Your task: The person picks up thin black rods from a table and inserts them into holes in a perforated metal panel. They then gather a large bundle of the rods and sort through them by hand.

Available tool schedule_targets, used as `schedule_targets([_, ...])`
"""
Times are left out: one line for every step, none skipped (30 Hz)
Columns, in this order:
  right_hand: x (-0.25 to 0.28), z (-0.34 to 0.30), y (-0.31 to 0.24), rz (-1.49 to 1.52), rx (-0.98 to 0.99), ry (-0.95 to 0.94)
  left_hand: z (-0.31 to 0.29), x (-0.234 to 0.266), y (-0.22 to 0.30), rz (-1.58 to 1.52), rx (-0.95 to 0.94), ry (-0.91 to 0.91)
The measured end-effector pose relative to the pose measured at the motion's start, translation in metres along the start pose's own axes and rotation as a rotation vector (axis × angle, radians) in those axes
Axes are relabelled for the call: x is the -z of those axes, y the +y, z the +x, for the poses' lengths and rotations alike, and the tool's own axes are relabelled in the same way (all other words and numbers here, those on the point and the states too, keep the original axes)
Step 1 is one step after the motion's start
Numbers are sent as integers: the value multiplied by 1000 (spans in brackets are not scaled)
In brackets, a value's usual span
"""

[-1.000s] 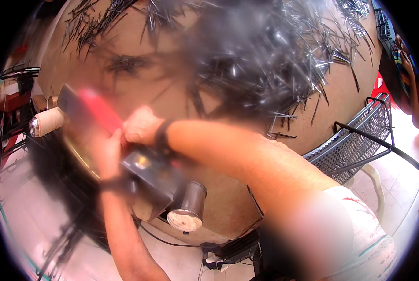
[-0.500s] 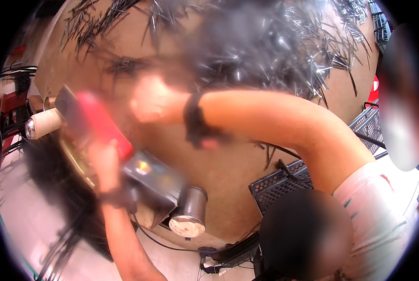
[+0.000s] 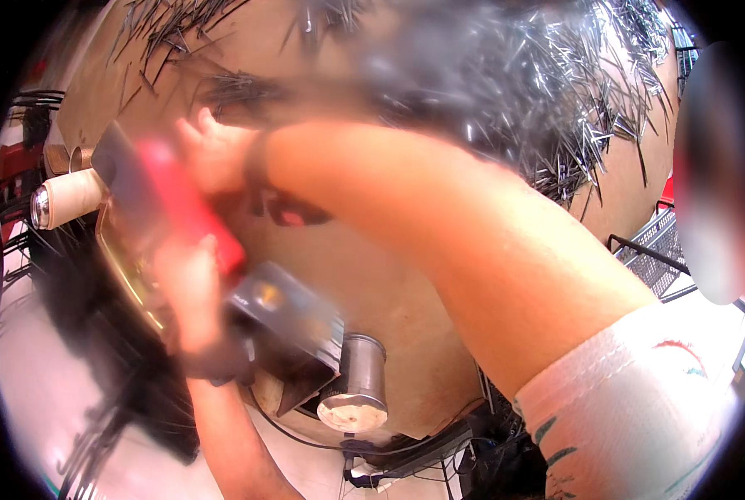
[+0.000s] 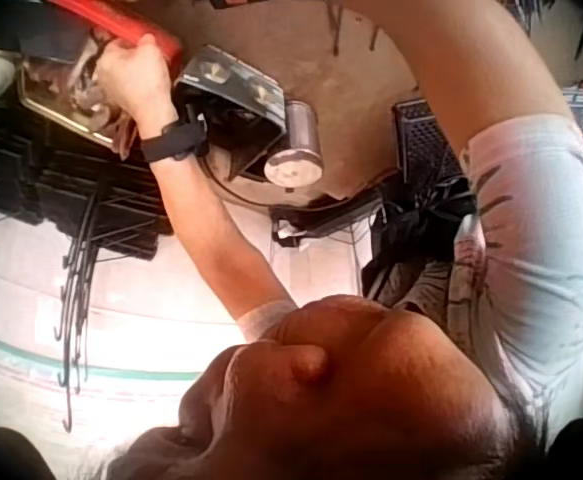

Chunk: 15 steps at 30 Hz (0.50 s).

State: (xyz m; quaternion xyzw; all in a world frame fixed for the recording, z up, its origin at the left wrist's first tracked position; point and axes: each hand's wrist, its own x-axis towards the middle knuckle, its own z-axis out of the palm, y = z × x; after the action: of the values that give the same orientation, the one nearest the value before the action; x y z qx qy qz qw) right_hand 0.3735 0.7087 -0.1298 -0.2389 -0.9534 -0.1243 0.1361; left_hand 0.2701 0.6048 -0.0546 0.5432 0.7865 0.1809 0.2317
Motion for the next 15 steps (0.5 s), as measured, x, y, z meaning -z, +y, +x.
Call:
schedule_targets([-7,1,1,-3,5,38,-1,1,3,-3,3,2])
schedule_targets([-9,2,2,-4,-18,39,-2,3,6,17,-6,-5])
schedule_targets([-10,3,2,-16,-66,60,-2,3,8,37,-15,-12])
schedule_targets([-10,4,3,-27,-115,81,-2,3,7,33,-16,-10])
schedule_targets([-9,3,5,-28,-110,77,-1,3,7,34,-22,-4])
schedule_targets([-7,0,10,-106,-128,52,-1,2,7,35,-30,1])
schedule_targets([-5,-4,15,-184,-146,27,0,1,6,29,-29,0])
schedule_targets([-11,-7,17,-116,-201,75,-1,2,2,25,-19,6])
schedule_targets([-11,-15,26,-121,-223,57,-1,3,2,12,-19,7])
schedule_targets([-11,-25,39,-160,-248,1,-1,4,4,6,-22,10])
schedule_targets([-10,-34,51,-205,-261,-93,-1,5,4,19,2,-3])
schedule_targets([-7,-45,66,-258,-271,-203,-2,7,5,31,22,-15])
schedule_targets([-2,-62,84,-325,-281,-251,0,4,9,19,9,-23])
schedule_targets([-3,-77,98,-445,-288,-106,-1,5,9,21,13,-29])
schedule_targets([5,-86,112,-520,-260,-8,-1,6,9,17,14,-37])
